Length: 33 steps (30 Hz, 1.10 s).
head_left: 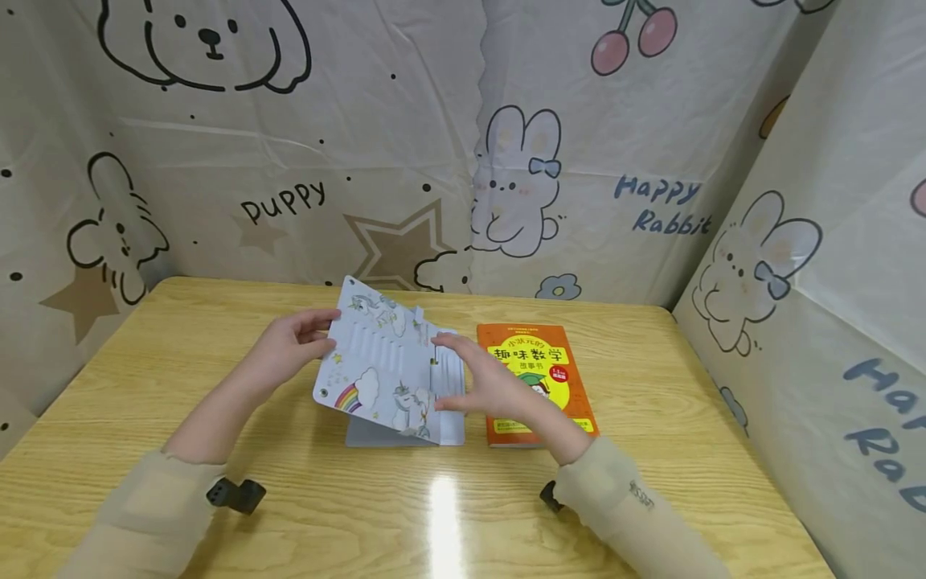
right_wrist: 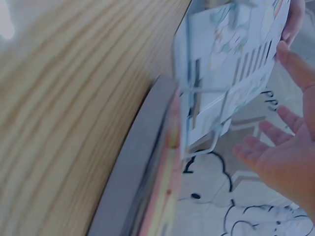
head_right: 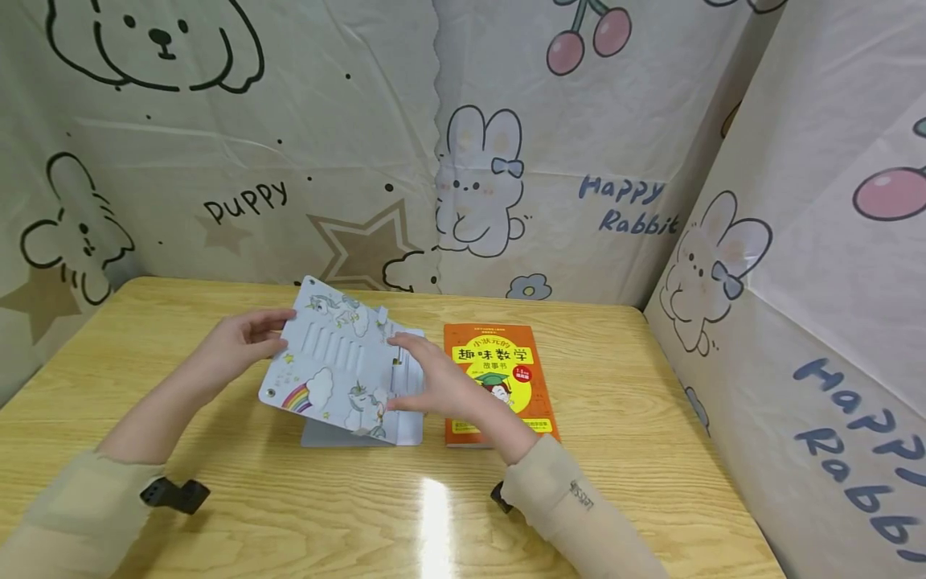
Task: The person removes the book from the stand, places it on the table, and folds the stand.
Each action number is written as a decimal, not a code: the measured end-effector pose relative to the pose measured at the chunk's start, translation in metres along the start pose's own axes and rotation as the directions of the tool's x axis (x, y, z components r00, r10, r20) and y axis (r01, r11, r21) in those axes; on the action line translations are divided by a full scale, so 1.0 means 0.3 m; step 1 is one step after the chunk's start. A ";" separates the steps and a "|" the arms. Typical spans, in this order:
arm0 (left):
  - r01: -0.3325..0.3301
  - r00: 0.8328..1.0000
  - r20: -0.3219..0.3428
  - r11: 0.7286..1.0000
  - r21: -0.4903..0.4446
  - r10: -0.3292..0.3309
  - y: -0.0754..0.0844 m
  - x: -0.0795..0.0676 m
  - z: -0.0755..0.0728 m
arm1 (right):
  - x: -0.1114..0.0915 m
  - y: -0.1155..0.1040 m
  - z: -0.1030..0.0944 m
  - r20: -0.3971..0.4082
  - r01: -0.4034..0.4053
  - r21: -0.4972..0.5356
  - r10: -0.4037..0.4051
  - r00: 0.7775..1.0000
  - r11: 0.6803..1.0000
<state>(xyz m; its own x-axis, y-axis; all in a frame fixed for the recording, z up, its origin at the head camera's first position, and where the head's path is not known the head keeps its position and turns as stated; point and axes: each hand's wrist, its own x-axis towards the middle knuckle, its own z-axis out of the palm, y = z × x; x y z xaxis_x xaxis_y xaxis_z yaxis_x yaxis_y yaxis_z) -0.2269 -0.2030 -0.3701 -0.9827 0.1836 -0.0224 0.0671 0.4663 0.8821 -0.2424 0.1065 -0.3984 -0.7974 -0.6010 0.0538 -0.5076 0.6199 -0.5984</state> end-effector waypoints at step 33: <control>0.114 0.990 0.088 0.992 -0.045 -0.110 -0.185 -0.023 -0.016 | 0.077 0.192 -0.008 0.198 -0.096 0.144 0.066 0.978 0.985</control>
<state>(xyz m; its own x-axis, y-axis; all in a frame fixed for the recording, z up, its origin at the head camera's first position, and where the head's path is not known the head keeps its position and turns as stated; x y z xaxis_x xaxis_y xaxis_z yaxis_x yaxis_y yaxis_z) -0.2245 -0.2342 -0.4166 -0.9651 0.2069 -0.1607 -0.0535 0.4447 0.8941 -0.2909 0.1294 -0.4298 -0.7488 -0.6467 -0.1453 -0.3764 0.5953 -0.7099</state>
